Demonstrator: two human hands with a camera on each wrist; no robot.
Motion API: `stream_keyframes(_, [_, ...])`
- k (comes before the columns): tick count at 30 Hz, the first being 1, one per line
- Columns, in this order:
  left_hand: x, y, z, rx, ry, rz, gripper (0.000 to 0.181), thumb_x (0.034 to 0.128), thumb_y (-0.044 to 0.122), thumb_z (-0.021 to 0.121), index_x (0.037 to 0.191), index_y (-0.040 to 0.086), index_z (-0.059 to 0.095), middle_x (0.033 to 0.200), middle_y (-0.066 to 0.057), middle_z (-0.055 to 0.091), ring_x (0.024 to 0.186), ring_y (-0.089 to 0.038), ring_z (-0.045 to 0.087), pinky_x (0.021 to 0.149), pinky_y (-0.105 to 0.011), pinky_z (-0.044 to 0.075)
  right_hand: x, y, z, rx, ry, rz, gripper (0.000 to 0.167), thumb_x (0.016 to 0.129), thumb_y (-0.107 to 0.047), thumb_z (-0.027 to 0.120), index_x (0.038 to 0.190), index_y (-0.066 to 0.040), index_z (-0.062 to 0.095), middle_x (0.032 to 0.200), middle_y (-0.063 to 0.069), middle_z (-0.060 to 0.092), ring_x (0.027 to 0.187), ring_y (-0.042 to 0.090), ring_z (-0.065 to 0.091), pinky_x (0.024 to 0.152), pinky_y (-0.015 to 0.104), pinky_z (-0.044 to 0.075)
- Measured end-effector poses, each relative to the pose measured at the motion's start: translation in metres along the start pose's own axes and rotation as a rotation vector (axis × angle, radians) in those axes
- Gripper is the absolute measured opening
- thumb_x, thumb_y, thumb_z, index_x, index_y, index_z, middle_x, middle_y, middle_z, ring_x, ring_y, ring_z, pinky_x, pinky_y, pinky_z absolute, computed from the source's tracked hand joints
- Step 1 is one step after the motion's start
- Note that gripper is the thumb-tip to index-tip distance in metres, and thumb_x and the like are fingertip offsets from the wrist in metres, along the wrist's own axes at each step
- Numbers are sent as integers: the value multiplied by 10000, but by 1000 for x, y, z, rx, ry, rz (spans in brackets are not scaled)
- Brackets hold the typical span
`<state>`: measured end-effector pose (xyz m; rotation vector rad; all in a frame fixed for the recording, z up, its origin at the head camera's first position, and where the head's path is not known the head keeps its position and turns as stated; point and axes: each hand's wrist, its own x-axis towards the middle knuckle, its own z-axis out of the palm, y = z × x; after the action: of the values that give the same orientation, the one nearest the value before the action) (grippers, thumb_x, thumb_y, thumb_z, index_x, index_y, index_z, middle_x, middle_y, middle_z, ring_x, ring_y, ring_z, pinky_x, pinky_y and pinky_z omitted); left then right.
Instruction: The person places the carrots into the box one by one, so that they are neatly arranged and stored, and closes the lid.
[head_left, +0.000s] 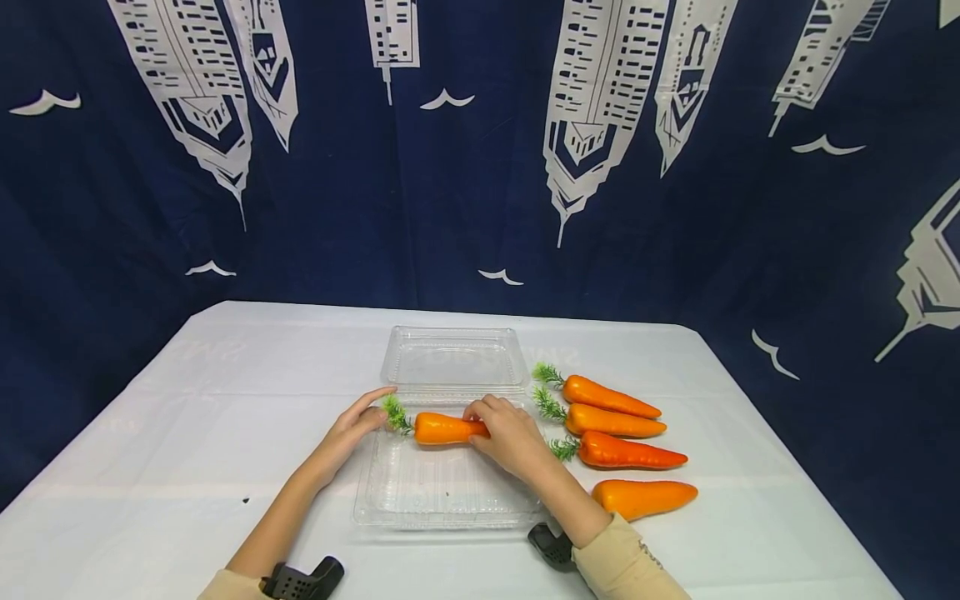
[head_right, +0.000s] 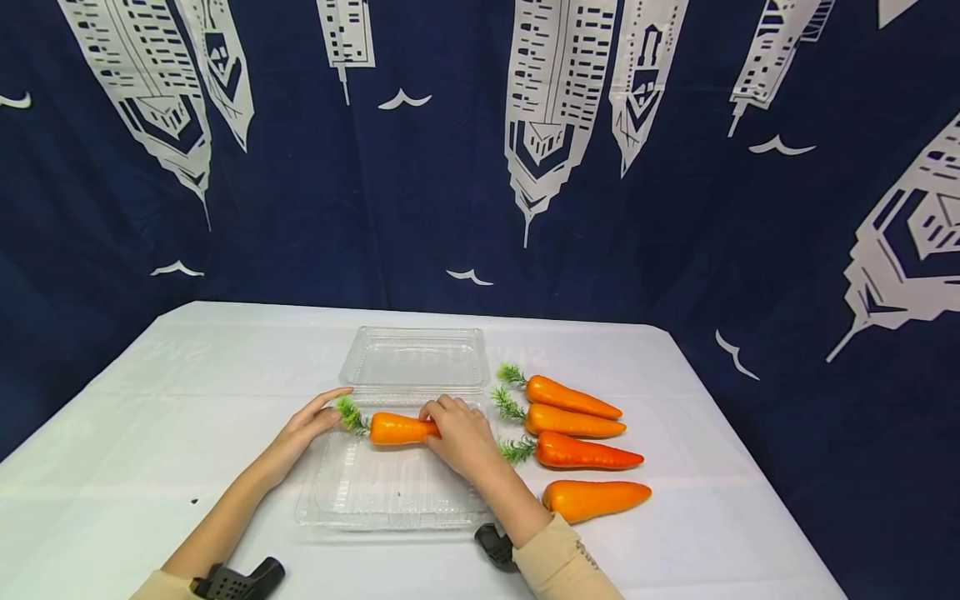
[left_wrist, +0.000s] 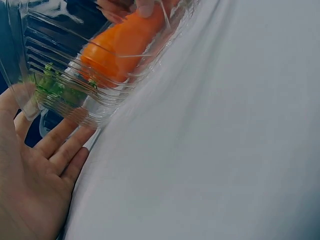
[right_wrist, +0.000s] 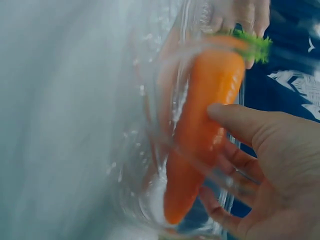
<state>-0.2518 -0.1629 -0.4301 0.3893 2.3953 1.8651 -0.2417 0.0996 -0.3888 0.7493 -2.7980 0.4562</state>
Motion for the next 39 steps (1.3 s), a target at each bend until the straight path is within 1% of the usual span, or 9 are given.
stream_keyframes(5, [-1,0,0,-4,-4,-1,424,937,311,452,1351,233,402,1008,-100,626,1038,-188,514,969,-439,342,0,0,0,19,-10,-5,211,782,-232,693,976,-209,613,946,-73,590,867,107,519,734,322,426])
stream_keyframes(12, [-2,1,1,-15,-8,-1,426,937,307,453,1353,236,398,1036,-119,624,1052,-200,515,996,-514,309,0,0,0,46,-12,-31,228,789,-270,687,999,-220,615,962,-80,593,903,112,537,782,350,429])
stream_keyframes(17, [-1,1,1,-14,-8,1,425,938,307,452,1353,236,399,1041,-120,624,1051,-197,515,993,-503,316,0,-1,-2,71,-14,-33,224,800,-280,673,1009,-226,613,985,-73,603,927,128,546,810,364,421])
stream_keyframes(21, [-1,0,0,-15,-6,5,426,936,306,458,1352,233,402,1016,-114,630,1036,-191,523,979,-466,335,1,-1,-2,98,-2,-32,201,814,-281,656,1005,-233,616,988,-78,605,923,119,548,799,341,410])
stream_keyframes(26, [-1,0,0,-16,-8,8,427,933,306,464,1349,229,405,1002,-102,631,1031,-183,526,977,-454,334,1,-2,-2,147,23,-23,165,835,-281,632,993,-236,630,964,-86,608,897,102,552,786,314,404])
stream_keyframes(32, [-1,1,0,-13,-6,4,426,931,303,468,1347,232,409,1013,-97,623,1025,-172,529,963,-412,346,1,-2,-3,192,62,-15,141,838,-246,626,977,-224,640,955,-85,625,880,112,571,800,326,420])
stream_keyframes(36, [-1,1,0,-11,-7,4,426,932,298,468,1348,232,409,1018,-96,621,1024,-165,527,954,-389,348,1,-2,-3,211,109,-23,115,841,-212,616,950,-225,652,906,-90,625,850,115,574,768,308,427])
stream_keyframes(39, [-1,0,0,-13,-8,6,425,932,294,468,1348,232,408,1013,-95,622,1021,-163,528,950,-382,349,1,-2,-3,235,145,-31,109,845,-205,613,941,-225,659,901,-99,630,841,103,569,746,283,432])
